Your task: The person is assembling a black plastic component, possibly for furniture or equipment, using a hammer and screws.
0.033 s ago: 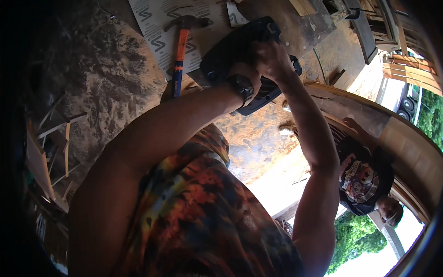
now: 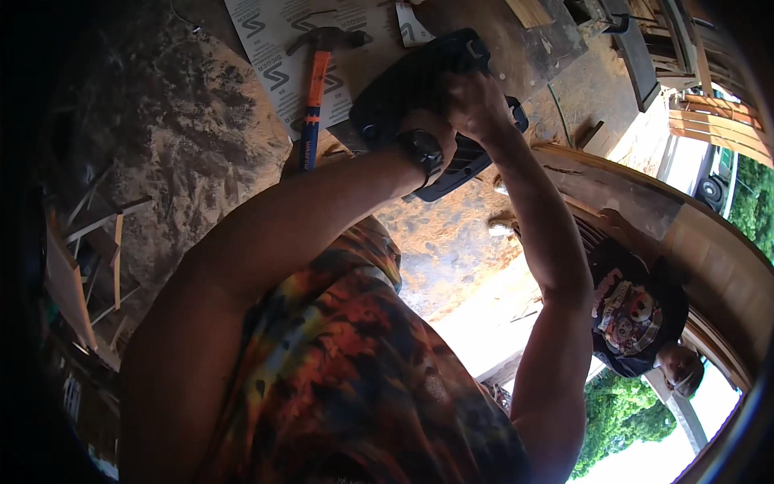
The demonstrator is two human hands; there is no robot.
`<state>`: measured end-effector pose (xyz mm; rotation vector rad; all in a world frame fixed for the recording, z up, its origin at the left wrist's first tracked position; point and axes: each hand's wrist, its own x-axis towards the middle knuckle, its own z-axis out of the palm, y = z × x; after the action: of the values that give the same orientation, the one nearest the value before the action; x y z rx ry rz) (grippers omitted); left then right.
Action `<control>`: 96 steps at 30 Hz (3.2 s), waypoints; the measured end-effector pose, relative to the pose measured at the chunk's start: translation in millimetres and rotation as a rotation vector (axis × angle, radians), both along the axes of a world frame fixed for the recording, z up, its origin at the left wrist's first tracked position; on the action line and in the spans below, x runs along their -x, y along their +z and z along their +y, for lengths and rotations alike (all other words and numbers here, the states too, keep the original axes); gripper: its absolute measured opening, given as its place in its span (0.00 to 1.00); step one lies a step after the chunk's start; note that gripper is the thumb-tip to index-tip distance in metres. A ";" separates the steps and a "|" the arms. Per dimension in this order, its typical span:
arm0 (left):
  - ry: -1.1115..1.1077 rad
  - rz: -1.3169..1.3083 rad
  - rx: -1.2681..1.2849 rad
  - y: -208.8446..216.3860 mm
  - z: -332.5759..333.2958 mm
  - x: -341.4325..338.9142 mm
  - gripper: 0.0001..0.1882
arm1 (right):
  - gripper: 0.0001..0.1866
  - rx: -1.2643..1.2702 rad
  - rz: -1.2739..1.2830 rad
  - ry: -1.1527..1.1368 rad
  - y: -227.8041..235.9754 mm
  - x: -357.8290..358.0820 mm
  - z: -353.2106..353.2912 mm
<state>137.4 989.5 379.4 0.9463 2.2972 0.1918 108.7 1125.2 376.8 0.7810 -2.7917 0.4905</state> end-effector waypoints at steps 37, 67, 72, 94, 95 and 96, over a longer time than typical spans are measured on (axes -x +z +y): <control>-0.064 0.094 -0.023 1.0 -4.1 -3.9 0.13 | 0.10 0.004 -0.228 -0.087 1.0 0.8 -0.5; -0.055 0.000 -0.011 10.2 -5.8 3.8 0.15 | 0.12 -0.209 -0.259 -0.089 16.2 11.5 -8.4; -0.150 0.050 0.017 15.5 -10.1 4.2 0.16 | 0.09 -0.150 -0.237 -0.104 18.3 10.0 -11.7; 0.010 0.263 -0.428 18.6 -83.1 16.2 0.25 | 0.23 0.031 -0.086 -1.138 50.8 -107.8 22.3; 0.119 0.318 -0.512 19.5 -94.2 21.6 0.27 | 0.24 0.226 -0.163 -1.311 42.4 -124.1 21.4; 0.216 0.305 -0.488 19.2 -100.8 30.4 0.29 | 0.23 0.460 -0.221 -1.359 33.1 -142.1 16.6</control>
<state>107.0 888.6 398.6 1.0107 2.6979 0.7766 250.9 1141.8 409.9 -1.2360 -2.4466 0.8297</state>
